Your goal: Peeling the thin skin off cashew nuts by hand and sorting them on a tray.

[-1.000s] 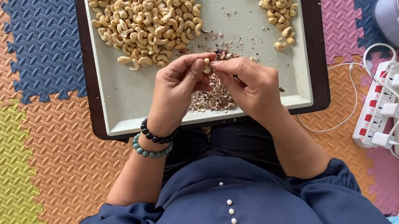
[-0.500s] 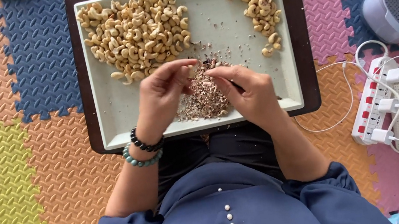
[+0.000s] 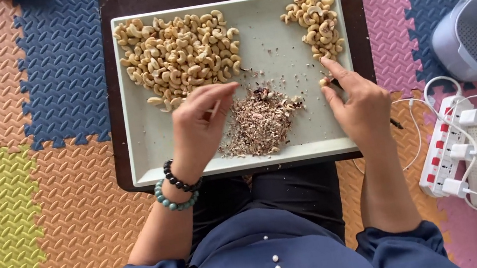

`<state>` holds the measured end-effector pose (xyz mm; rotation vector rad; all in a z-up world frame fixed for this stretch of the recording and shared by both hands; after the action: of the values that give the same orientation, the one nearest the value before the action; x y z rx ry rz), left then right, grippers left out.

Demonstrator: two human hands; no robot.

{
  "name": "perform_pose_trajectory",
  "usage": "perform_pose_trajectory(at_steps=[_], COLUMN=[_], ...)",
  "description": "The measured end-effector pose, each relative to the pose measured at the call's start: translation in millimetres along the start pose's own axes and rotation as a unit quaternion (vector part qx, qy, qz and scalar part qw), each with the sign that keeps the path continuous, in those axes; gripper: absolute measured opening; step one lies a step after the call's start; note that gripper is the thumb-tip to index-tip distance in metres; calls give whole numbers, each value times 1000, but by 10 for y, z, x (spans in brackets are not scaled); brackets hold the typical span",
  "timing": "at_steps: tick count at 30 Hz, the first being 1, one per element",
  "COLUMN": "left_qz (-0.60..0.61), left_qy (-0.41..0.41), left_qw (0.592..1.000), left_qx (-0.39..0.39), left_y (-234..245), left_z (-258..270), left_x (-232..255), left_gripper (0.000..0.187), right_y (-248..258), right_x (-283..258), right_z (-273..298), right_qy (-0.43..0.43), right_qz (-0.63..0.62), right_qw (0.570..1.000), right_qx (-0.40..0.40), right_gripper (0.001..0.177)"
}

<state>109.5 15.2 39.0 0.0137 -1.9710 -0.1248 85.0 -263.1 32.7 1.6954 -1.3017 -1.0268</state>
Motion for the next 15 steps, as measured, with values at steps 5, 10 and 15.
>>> perform_pose_trajectory(at_steps=[5, 10, 15], left_qz=[143, 327, 368], left_qy=[110, 247, 213], left_qw=[982, 910, 905], left_qx=[-51, -57, -4], left_y=[-361, -467, -283], left_z=[252, 382, 343], left_x=[-105, -156, -126], left_gripper=[24, 31, 35], right_y=[201, 369, 390], right_x=[-582, -1050, -999], right_z=[-54, -98, -34], right_qy=[-5, 69, 63], right_qz=[-243, -302, -340], right_qw=[970, 950, 936], right_qx=[2, 40, 72], right_gripper=[59, 56, 61])
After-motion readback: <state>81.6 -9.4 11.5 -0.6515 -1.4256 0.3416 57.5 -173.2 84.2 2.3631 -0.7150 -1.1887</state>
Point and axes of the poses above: each hand's wrist, its own z-axis away from the middle knuckle, its own y-axis out of the back of the hand, x = y × z, the point moved 9 cm from there along -z, towards the middle knuckle, and after that the axes turned 12 degrees about z, right-handed, at the moved point
